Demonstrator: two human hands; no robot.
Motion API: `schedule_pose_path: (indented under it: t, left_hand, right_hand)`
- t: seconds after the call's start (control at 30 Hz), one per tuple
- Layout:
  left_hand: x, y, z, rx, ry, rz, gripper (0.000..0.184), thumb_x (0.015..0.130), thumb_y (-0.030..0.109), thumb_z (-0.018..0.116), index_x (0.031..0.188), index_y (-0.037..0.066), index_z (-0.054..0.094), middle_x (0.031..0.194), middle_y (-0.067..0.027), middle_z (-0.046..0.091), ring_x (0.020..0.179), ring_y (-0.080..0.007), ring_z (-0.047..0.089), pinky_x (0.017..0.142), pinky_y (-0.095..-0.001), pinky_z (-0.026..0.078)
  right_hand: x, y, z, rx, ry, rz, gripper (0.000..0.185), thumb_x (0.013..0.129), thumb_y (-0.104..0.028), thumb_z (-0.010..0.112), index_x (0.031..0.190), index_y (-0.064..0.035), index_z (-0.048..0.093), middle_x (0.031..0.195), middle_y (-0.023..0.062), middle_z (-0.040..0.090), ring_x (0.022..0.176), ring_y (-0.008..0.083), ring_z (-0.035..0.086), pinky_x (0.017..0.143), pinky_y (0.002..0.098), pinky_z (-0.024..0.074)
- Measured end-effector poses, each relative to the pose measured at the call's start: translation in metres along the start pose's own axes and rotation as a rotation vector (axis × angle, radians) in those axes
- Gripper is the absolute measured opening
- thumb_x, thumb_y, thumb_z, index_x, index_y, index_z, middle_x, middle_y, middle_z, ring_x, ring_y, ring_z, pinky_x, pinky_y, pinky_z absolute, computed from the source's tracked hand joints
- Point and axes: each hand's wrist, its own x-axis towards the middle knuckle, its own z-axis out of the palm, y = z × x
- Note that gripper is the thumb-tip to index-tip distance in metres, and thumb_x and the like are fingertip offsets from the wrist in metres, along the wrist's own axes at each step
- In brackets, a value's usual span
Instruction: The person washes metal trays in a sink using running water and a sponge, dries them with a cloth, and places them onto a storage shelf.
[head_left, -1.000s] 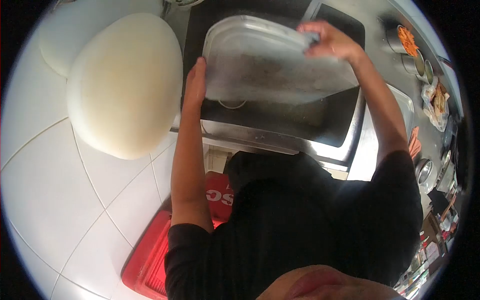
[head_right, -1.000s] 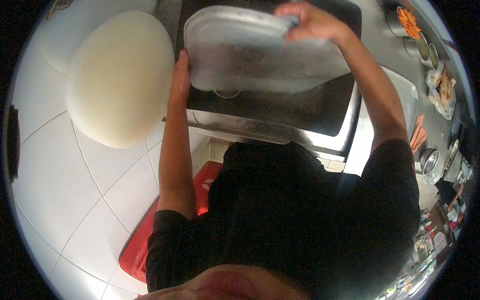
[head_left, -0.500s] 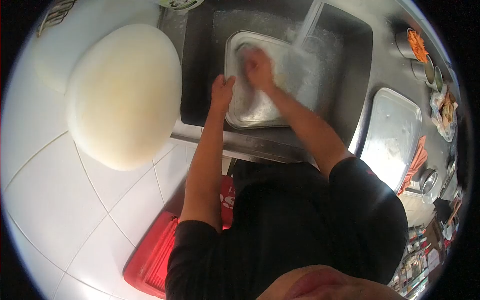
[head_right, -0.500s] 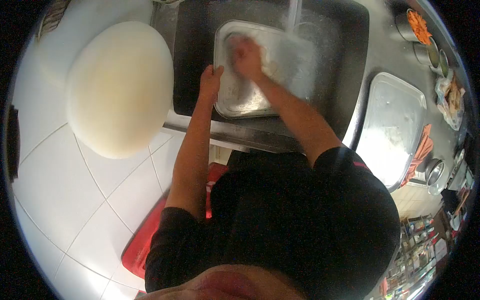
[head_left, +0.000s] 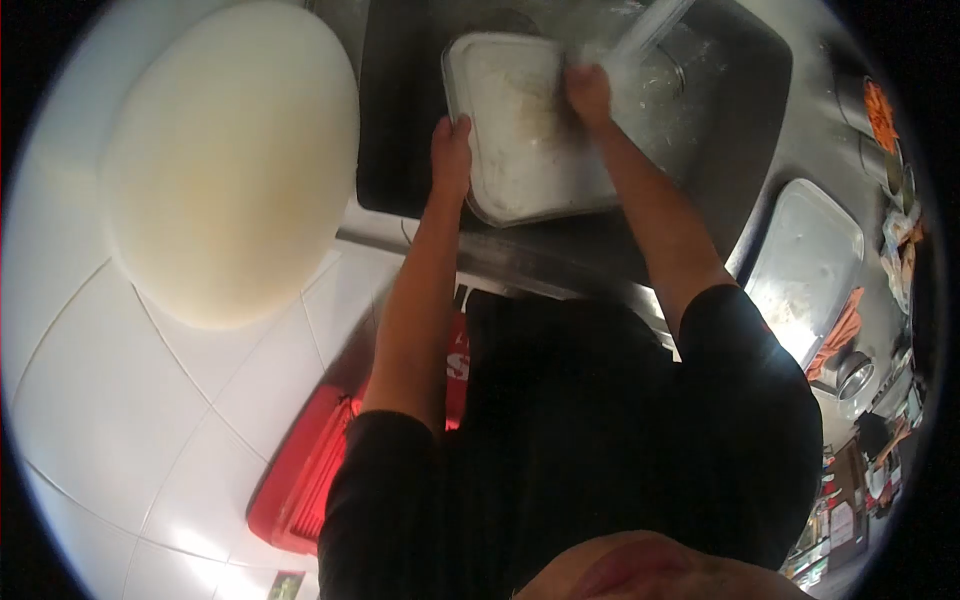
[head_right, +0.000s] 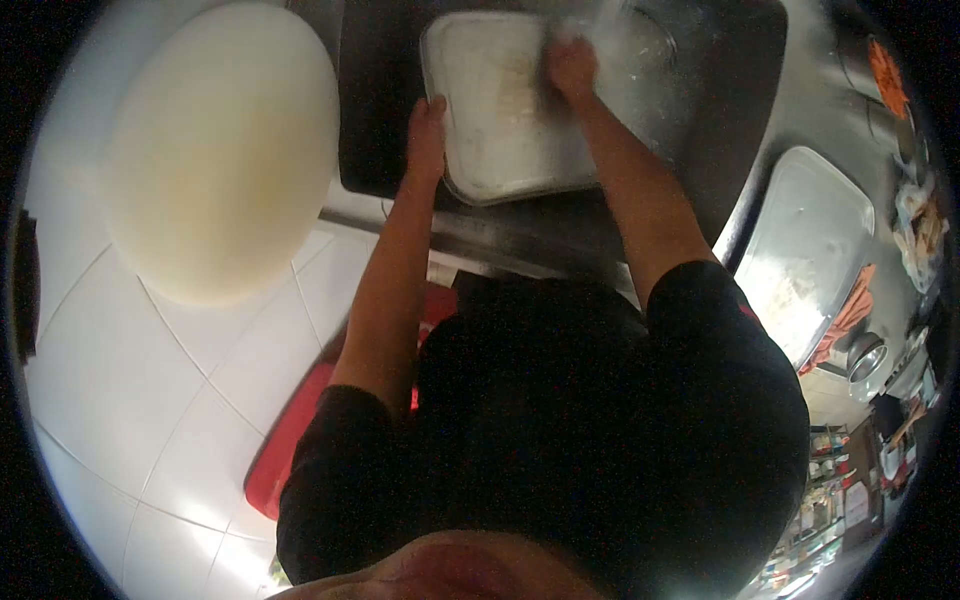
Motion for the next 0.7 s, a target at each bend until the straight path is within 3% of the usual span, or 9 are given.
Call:
schedule_pose_path:
  t: [0.07, 0.1, 0.17, 0.23, 0.3, 0.4, 0.5, 0.6, 0.7]
  left_hand:
    - [0.002, 0.001, -0.004, -0.047, 0.034, -0.056, 0.035, 0.097, 0.023, 0.046, 0.115, -0.005, 0.054, 0.104, -0.0154, 0.062, 0.094, -0.0224, 0.059, 0.085, -0.0355, 0.044]
    - [0.002, -0.003, -0.008, -0.122, 0.045, -0.107, 0.035, 0.097, 0.023, 0.045, 0.115, -0.005, 0.054, 0.105, -0.0153, 0.062, 0.094, -0.0225, 0.059, 0.085, -0.0356, 0.044]
    - [0.011, -0.007, -0.015, -0.283, 0.066, -0.183, 0.035, 0.098, 0.024, 0.044, 0.117, -0.003, 0.054, 0.107, -0.015, 0.061, 0.094, -0.0227, 0.059, 0.085, -0.036, 0.044]
    - [0.008, -0.002, -0.018, -0.333, 0.055, -0.226, 0.035, 0.098, 0.024, 0.043, 0.118, -0.003, 0.053, 0.109, -0.0146, 0.06, 0.095, -0.0228, 0.058, 0.086, -0.0366, 0.044]
    - [0.005, -0.004, -0.021, -0.338, 0.033, -0.242, 0.035, 0.099, 0.025, 0.043, 0.119, -0.002, 0.052, 0.111, -0.0142, 0.06, 0.097, -0.0229, 0.058, 0.086, -0.037, 0.044]
    - [0.01, -0.01, -0.02, -0.315, -0.022, -0.196, 0.035, 0.099, 0.025, 0.044, 0.119, -0.003, 0.052, 0.112, -0.0141, 0.059, 0.101, -0.023, 0.057, 0.088, -0.0372, 0.043]
    - [0.009, -0.011, -0.015, -0.287, -0.026, -0.13, 0.036, 0.098, 0.025, 0.044, 0.119, -0.004, 0.051, 0.113, -0.015, 0.059, 0.104, -0.0238, 0.056, 0.091, -0.0368, 0.041]
    - [0.015, -0.017, -0.02, -0.132, 0.029, -0.084, 0.039, 0.098, 0.027, 0.045, 0.12, -0.005, 0.05, 0.114, -0.0165, 0.059, 0.107, -0.0252, 0.055, 0.093, -0.0365, 0.04]
    - [0.031, -0.044, -0.025, -0.072, 0.024, -0.068, 0.045, 0.098, 0.032, 0.043, 0.123, -0.005, 0.049, 0.118, -0.0196, 0.056, 0.109, -0.0277, 0.054, 0.094, -0.0365, 0.039]
  right_hand:
    - [-0.041, -0.078, -0.006, 0.046, -0.08, -0.312, 0.032, 0.092, -0.029, 0.049, 0.115, -0.0124, 0.064, 0.105, 0.0229, 0.062, 0.102, 0.04, 0.056, 0.09, 0.05, 0.0435]
    - [-0.061, -0.077, 0.027, 0.029, 0.094, -0.588, 0.03, 0.092, -0.026, 0.049, 0.115, -0.0165, 0.064, 0.102, 0.0229, 0.061, 0.099, 0.0398, 0.055, 0.087, 0.0513, 0.044]
    - [-0.121, -0.129, -0.012, 0.123, -0.184, -0.57, 0.03, 0.093, -0.023, 0.049, 0.119, -0.0192, 0.064, 0.12, 0.0191, 0.058, 0.111, 0.0384, 0.053, 0.097, 0.0477, 0.039]
    - [-0.16, -0.141, -0.05, 0.242, -0.333, -0.734, 0.025, 0.089, -0.014, 0.058, 0.112, -0.0173, 0.068, 0.127, 0.0177, 0.053, 0.116, 0.0346, 0.051, 0.093, 0.0473, 0.0416]
    - [-0.177, -0.122, -0.08, 0.35, -0.466, -0.785, 0.025, 0.084, -0.006, 0.065, 0.108, -0.0124, 0.069, 0.123, 0.0191, 0.054, 0.108, 0.0371, 0.054, 0.089, 0.0437, 0.0452]
    - [-0.191, -0.079, -0.1, 0.213, -0.539, -0.747, 0.024, 0.083, -0.004, 0.066, 0.105, -0.0129, 0.069, 0.122, 0.0191, 0.054, 0.106, 0.0376, 0.056, 0.088, 0.0417, 0.0472]
    - [-0.189, -0.111, -0.079, 0.316, -0.466, -0.802, 0.021, 0.084, -0.006, 0.064, 0.103, -0.0134, 0.069, 0.121, 0.0182, 0.054, 0.108, 0.0352, 0.056, 0.087, 0.0395, 0.0482]
    - [-0.171, -0.168, -0.054, 0.201, -0.458, -0.737, 0.024, 0.082, -0.005, 0.065, 0.104, -0.0139, 0.068, 0.124, 0.0162, 0.053, 0.109, 0.0324, 0.056, 0.09, 0.0428, 0.0484]
    - [-0.173, -0.185, -0.051, 0.235, -0.456, -0.584, 0.017, 0.084, -0.008, 0.062, 0.099, -0.0124, 0.07, 0.117, 0.0154, 0.056, 0.105, 0.031, 0.059, 0.087, 0.0372, 0.0487]
